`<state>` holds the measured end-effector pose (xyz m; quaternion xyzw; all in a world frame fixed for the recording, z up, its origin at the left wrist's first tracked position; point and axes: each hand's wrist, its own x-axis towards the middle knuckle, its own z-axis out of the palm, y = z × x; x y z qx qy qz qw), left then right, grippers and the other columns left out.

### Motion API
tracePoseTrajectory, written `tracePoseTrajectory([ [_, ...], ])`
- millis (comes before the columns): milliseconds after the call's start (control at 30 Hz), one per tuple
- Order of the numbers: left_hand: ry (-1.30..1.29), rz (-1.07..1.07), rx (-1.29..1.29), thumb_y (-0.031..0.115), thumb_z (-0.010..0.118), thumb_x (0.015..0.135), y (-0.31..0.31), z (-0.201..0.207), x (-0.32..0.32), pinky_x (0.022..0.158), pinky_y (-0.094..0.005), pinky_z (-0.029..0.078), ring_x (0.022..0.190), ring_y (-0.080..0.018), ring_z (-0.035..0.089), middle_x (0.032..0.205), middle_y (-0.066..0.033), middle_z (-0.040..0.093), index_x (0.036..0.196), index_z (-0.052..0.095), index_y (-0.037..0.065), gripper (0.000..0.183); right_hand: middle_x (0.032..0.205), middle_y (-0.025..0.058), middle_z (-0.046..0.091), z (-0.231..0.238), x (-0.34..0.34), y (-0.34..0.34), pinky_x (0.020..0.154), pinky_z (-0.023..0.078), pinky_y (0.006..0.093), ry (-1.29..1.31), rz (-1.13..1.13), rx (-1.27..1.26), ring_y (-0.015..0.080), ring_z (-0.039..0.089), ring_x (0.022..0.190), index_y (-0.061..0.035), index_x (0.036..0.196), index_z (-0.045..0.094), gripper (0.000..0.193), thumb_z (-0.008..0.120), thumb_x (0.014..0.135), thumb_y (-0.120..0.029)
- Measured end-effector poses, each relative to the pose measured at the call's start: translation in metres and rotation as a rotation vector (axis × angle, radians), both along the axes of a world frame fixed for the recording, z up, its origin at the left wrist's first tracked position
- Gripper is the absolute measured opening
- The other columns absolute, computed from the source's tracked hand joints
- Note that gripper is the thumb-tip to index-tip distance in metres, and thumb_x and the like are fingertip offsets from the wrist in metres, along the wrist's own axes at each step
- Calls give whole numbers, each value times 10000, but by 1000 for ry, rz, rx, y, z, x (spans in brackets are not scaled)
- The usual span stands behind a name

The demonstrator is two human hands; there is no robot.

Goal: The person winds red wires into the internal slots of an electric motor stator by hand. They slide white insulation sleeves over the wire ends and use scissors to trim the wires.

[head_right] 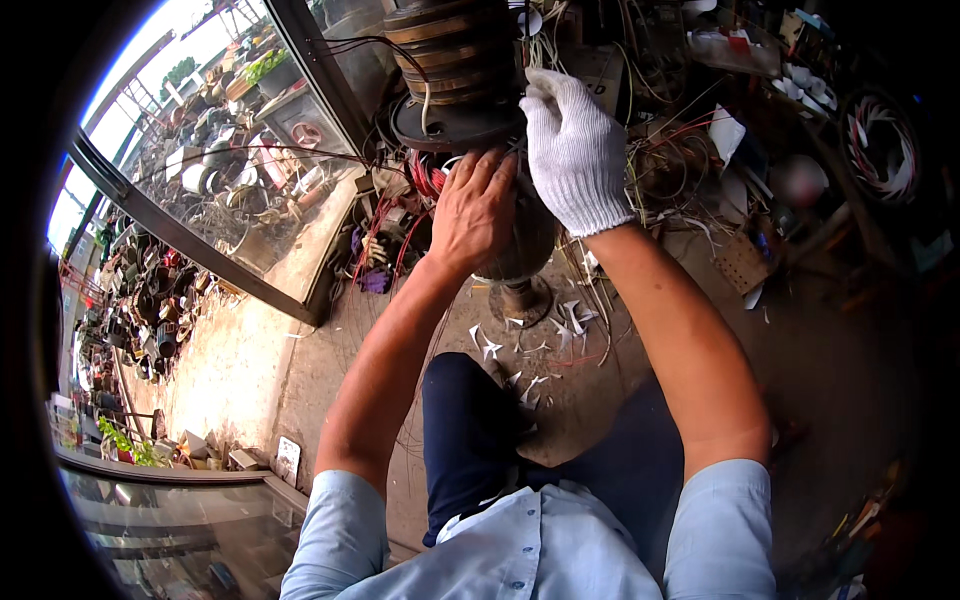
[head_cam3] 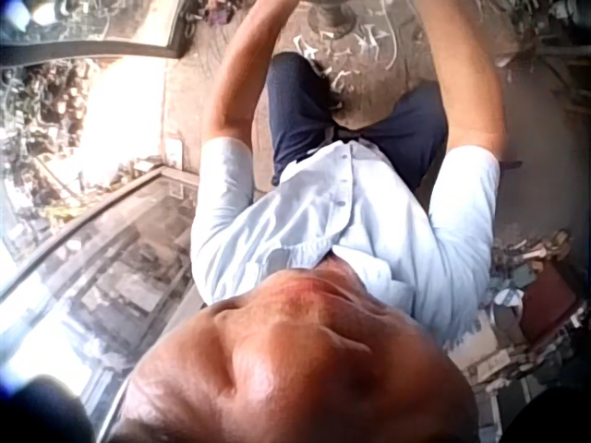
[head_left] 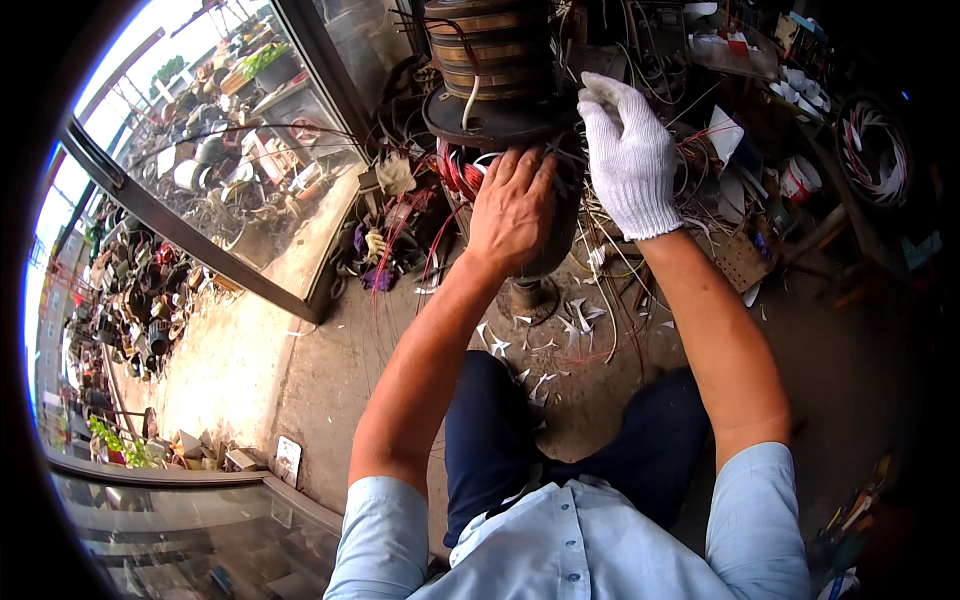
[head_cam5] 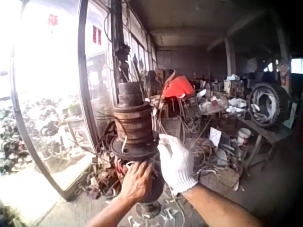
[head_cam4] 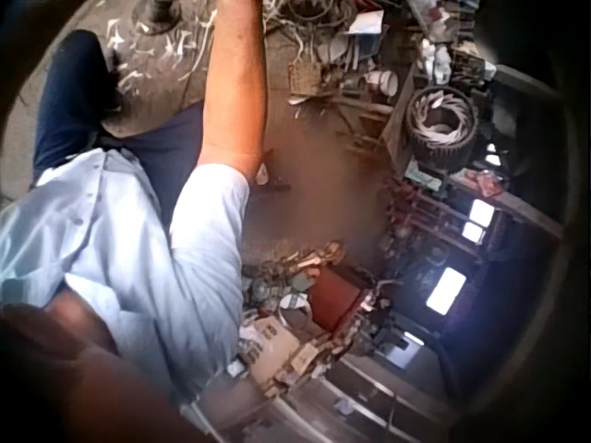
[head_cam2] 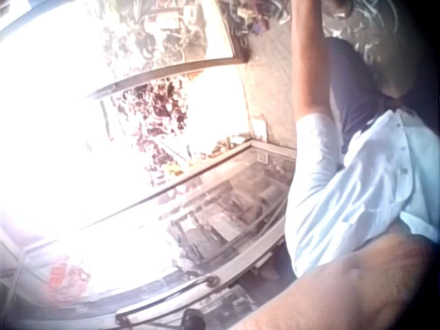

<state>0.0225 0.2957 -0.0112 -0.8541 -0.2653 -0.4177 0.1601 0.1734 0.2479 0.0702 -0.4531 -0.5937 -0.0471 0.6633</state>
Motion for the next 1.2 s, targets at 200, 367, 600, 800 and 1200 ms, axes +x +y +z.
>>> tracePoseTrajectory([
  [200,188,114,-134,271,603,921,18,22,7,1007,-495,400,1119,-376,581,1204,-195,628,1329,584,44,467,1082,186,732,-108,52,12,900,542,366,123,-184,-544,303,707,1018,-15,1129,700,271,659,901,-156],
  [367,145,139,-68,248,605,899,26,13,11,1034,-491,396,1162,-408,568,1270,-211,609,1359,580,47,503,1029,206,727,-112,39,40,842,541,414,197,-147,-580,368,696,966,-43,1086,725,361,703,878,-337],
  [600,150,222,44,224,627,837,21,14,20,983,-513,386,1168,-378,551,1271,-179,606,1304,618,63,494,956,196,728,-116,45,62,795,542,446,220,-176,-544,398,690,908,-81,1040,734,399,718,844,-428],
  [800,135,273,-108,239,593,911,20,9,19,985,-526,378,1134,-396,545,1214,-188,626,1250,620,61,384,980,188,733,-97,52,62,803,551,419,202,-64,-574,373,702,916,-93,1071,741,375,730,839,-387],
  [1200,6,230,-67,314,663,888,20,1,4,917,-462,410,1030,-339,578,1054,-146,613,1104,644,53,339,950,206,731,-98,55,60,801,548,426,129,-83,-578,377,701,895,-47,1002,745,395,733,821,-398],
])
